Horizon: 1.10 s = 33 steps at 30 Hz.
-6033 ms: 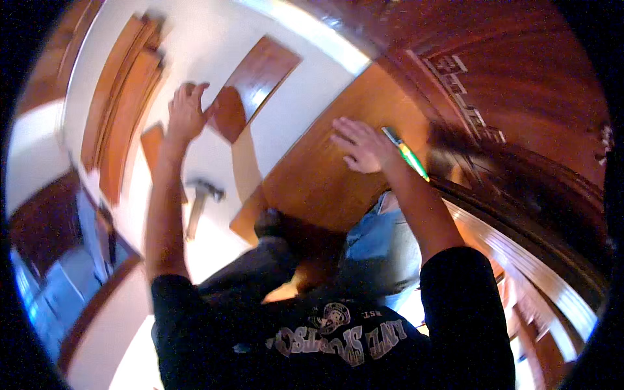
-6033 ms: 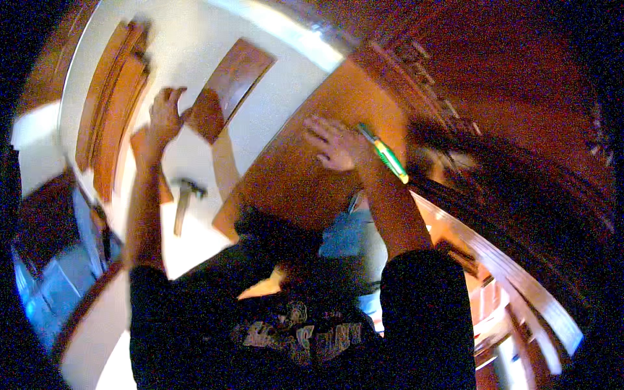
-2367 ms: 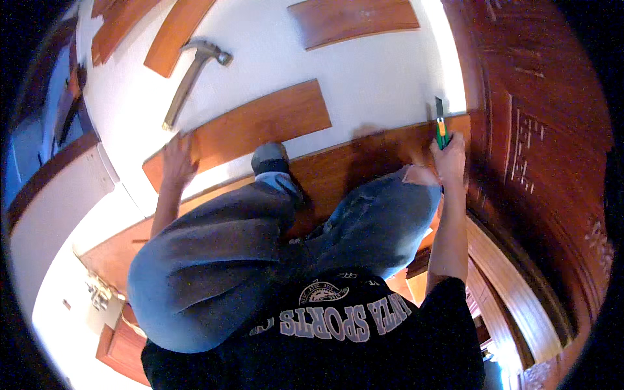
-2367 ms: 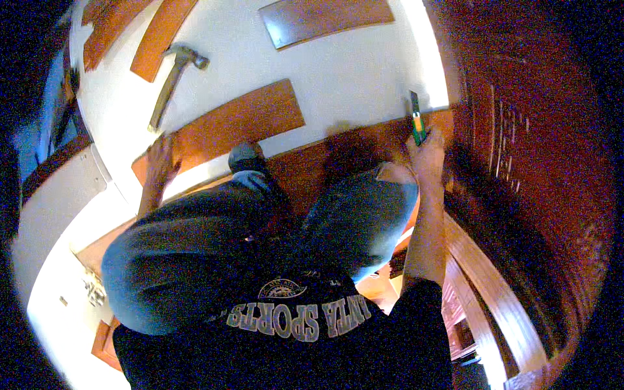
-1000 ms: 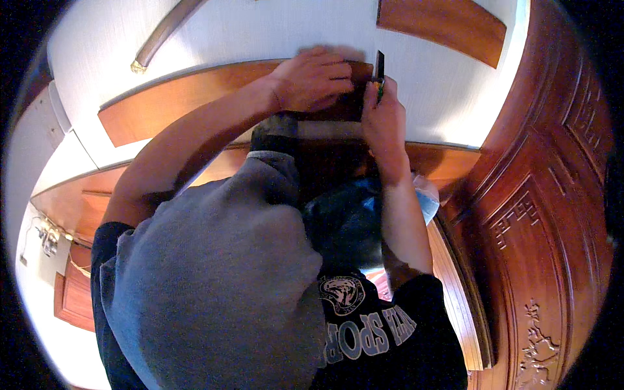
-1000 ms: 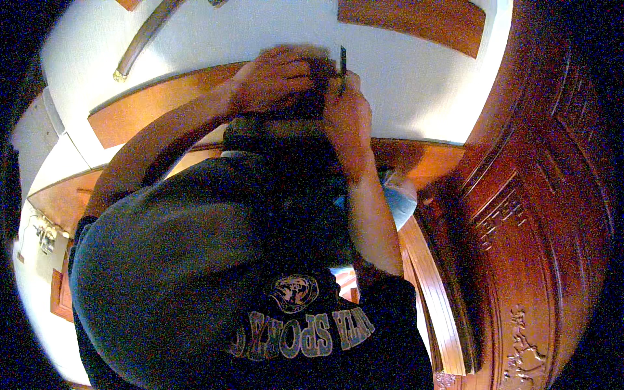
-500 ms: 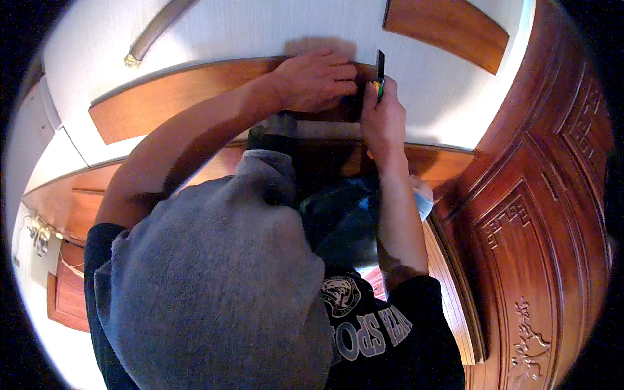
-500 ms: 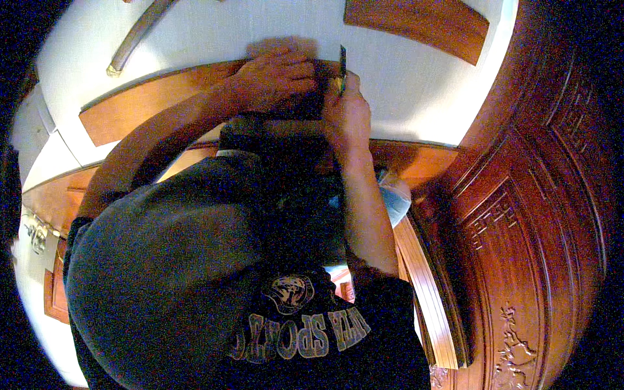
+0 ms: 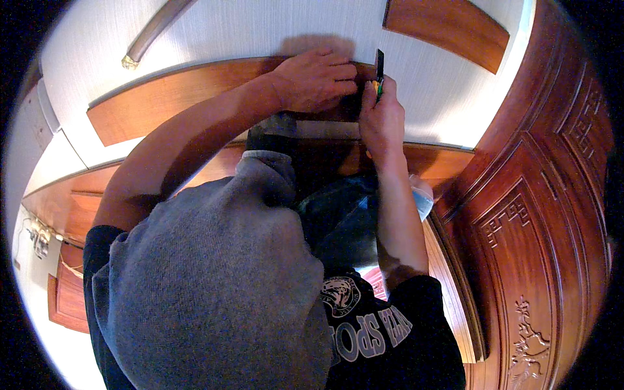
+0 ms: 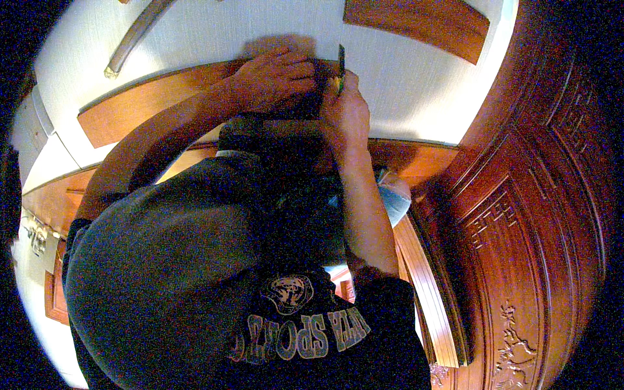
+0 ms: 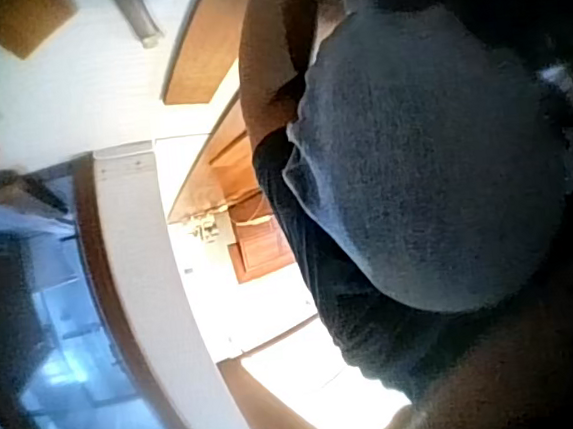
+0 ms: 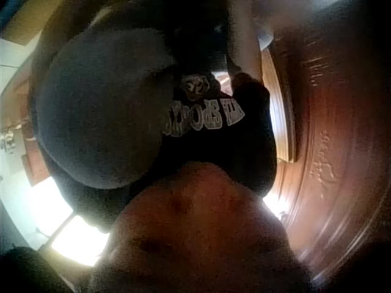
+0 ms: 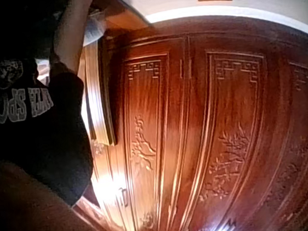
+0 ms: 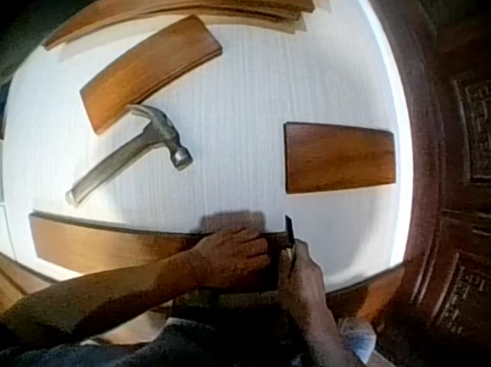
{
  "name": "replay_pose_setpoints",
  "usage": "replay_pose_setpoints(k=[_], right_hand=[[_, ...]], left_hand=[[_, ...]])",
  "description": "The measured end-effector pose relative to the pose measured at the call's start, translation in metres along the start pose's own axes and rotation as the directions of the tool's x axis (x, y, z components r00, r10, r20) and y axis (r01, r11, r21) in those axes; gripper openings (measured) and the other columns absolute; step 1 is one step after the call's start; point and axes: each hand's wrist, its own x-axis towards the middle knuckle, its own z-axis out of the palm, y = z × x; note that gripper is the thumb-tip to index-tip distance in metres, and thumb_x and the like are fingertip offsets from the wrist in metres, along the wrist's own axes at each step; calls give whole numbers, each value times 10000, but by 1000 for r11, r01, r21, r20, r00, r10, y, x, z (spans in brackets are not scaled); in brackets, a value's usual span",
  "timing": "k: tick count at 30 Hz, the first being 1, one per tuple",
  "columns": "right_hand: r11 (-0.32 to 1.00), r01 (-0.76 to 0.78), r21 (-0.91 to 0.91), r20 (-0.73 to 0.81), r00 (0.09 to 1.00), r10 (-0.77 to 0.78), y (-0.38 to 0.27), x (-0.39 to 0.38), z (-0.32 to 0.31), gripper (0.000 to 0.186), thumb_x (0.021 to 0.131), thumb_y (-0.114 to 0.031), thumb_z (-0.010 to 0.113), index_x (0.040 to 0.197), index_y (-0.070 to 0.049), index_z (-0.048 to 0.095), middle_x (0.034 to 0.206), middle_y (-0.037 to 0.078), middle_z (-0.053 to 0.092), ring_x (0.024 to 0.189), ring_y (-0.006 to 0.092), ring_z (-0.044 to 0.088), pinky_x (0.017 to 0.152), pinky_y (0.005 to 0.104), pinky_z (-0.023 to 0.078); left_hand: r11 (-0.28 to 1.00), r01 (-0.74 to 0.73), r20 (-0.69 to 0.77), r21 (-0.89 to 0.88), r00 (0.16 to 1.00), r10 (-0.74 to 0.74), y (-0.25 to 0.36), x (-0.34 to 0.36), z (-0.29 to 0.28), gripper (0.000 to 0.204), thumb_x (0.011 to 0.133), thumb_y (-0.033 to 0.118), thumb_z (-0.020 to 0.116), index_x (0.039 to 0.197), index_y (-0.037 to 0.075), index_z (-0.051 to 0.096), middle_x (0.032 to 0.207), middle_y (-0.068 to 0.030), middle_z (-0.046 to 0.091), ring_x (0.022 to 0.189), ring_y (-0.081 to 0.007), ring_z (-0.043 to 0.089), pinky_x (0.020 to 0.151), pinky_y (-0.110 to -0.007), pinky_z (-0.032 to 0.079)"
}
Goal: The person installs wooden planks on a floor, using a hammer to tap them into place and a nail gun to secure them. They also use a utility knife to trim the planks and a pencil to mark measurements.
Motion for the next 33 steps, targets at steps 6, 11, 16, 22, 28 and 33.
replay_pose_setpoints(k=[6, 11, 16, 22, 28, 33], right_hand=[[999, 10, 41, -15, 1000, -10, -3, -1, 0, 284, 1082, -299, 514, 1261, -78, 519, 926, 327, 693, 906, 566, 647, 732, 635, 493], [999, 9, 43, -24, 1000, -8, -3, -1, 1, 279, 1084, -295, 512, 1259, -78, 520, 929, 329, 691, 910, 568, 645, 732, 636, 491], [998, 46, 42, -42, 998, -44, 0, -1, 2, 277, 1084, -292, 509, 1260, -79, 522, 931, 331, 691, 912, 571, 643, 734, 639, 489], [999, 23, 29, -35, 999, -22, -1, 0, 4, 273, 1086, -294, 503, 1255, -80, 520, 932, 331, 693, 912, 569, 645, 732, 639, 489], [1000, -1, 24, -28, 1000, 1, -2, -1, 3, 265, 1086, -294, 501, 1238, -78, 518, 914, 322, 697, 897, 565, 650, 726, 638, 493], [1000, 11, 11, -24, 1000, -10, -5, -1, 2, 256, 1083, -285, 507, 1225, -72, 512, 910, 322, 694, 881, 570, 646, 715, 640, 491]], left_hand=[[1000, 17, 46, -11, 999, -16, 1, 1, -3, 300, 844, 289, 715, 1114, 178, 645, 1077, -28, 577, 1142, -242, 568, 1009, -436, 451], [1000, 3, -2, 3, 1000, -3, 1, 0, -3, 283, 847, 286, 714, 1098, 176, 641, 1077, -29, 580, 1142, -242, 570, 998, -432, 452], [1000, 1, 15, -6, 1000, -1, 1, 2, -3, 293, 843, 285, 722, 1102, 176, 642, 1083, -28, 583, 1146, -239, 572, 999, -430, 453], [1000, 0, 24, 9, 1000, 0, 1, 0, -4, 303, 840, 290, 723, 1109, 178, 642, 1098, -24, 587, 1149, -241, 574, 1003, -422, 457], [1000, -7, -12, 6, 1000, 7, 1, 0, 1, 297, 843, 286, 712, 1111, 178, 641, 1117, -20, 592, 1169, -243, 574, 1029, -421, 457], [1000, -3, -31, 23, 1000, 4, 1, -1, 2, 294, 846, 290, 704, 1112, 181, 641, 1113, -19, 591, 1169, -237, 576, 1029, -432, 457]])
